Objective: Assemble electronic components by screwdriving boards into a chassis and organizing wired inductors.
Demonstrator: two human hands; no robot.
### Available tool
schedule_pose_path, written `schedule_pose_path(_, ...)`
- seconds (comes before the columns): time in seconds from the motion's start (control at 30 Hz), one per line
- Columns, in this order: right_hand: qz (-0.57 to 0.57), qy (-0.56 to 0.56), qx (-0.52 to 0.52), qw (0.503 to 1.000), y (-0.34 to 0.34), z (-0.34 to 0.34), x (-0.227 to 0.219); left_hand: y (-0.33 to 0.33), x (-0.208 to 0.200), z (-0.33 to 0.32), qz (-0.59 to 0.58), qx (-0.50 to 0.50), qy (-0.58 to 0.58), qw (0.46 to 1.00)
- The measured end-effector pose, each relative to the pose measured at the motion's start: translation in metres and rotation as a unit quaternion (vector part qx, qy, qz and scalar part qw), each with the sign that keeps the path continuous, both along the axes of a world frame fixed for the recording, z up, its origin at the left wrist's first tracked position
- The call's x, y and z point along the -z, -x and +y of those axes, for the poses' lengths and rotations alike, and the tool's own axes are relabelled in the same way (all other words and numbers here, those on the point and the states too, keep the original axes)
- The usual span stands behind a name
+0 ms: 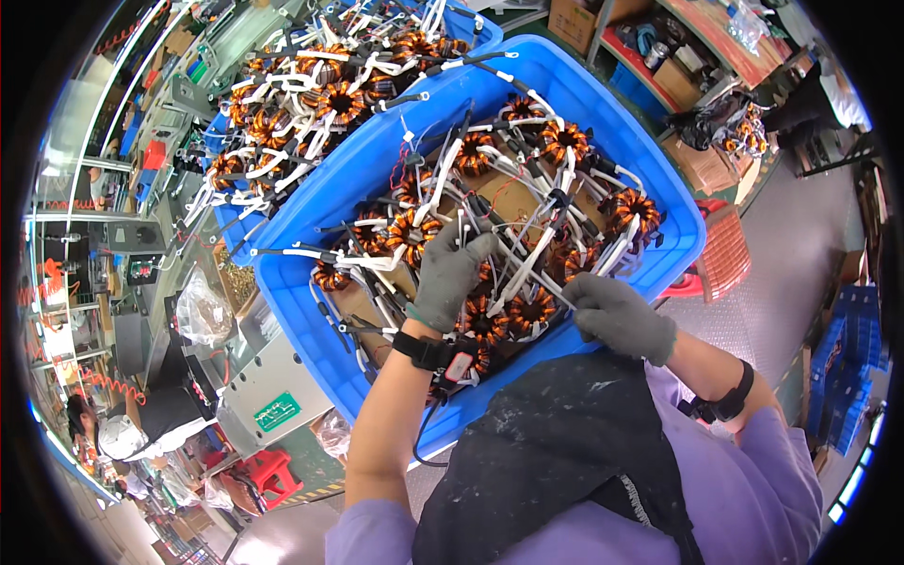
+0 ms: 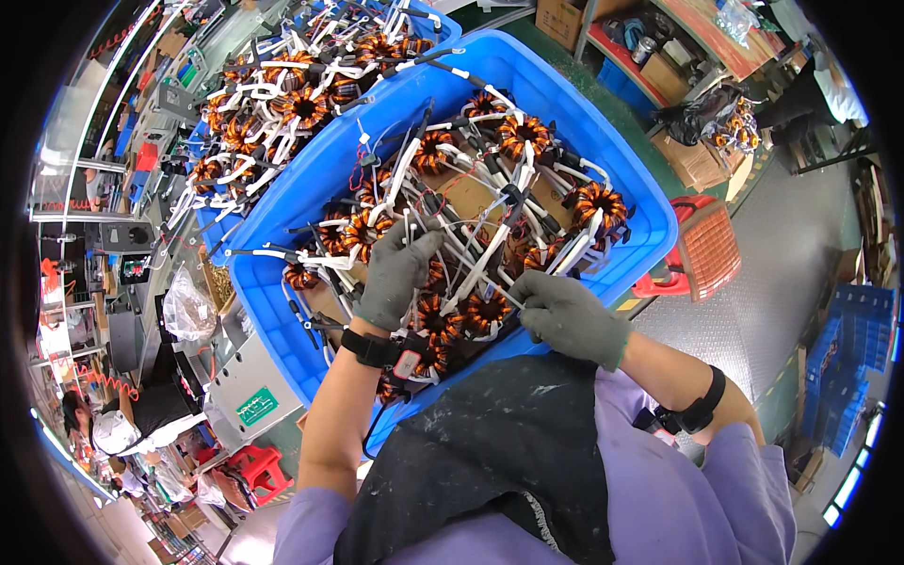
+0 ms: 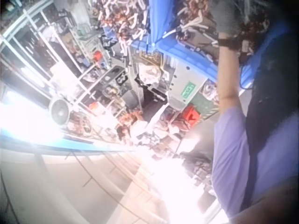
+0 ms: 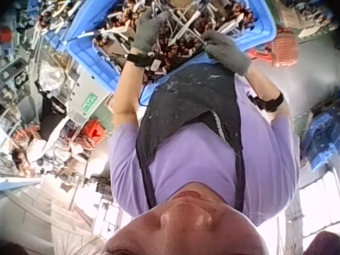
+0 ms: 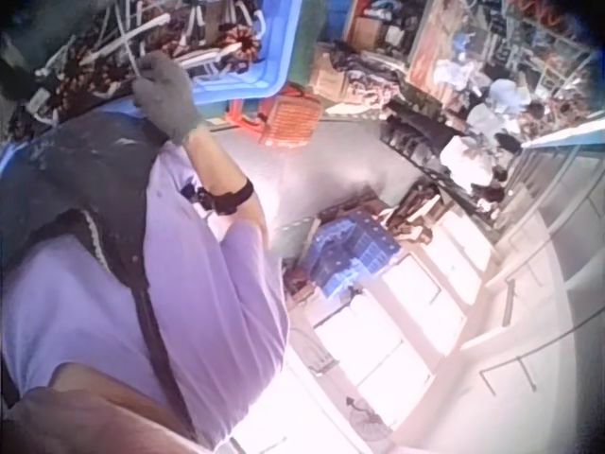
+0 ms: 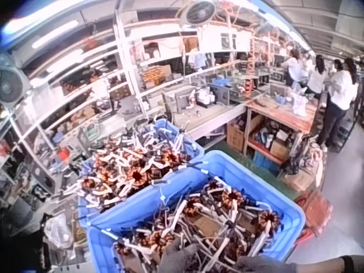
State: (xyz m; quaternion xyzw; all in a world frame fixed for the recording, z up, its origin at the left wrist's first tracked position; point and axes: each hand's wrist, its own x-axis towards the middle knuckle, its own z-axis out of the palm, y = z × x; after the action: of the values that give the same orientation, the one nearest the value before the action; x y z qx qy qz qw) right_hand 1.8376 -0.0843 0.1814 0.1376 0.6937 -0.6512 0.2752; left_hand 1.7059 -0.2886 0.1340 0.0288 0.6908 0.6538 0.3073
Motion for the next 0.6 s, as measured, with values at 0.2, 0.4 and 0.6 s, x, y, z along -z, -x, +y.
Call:
schedule_pose_path(0.2, -0.026, -0.027, -0.022, 0.999, 0.006, -0.012, 0.009, 0.01, -0.002, 0.004, -0.115, -0.099, 0.008, 0.988)
schedule_pose_path(0.4, -0.019, -0.02, 0.003, 1.0, 0.015, -0.021, 0.013, 0.011, -0.002, 0.005, -0.136, -0.106, 0.003, 0.985)
schedule_pose_path(0.6, 0.052, -0.052, -0.009, 0.997, 0.022, -0.034, 0.038, 0.008, -0.012, 0.005, -0.13, -0.053, -0.023, 0.99)
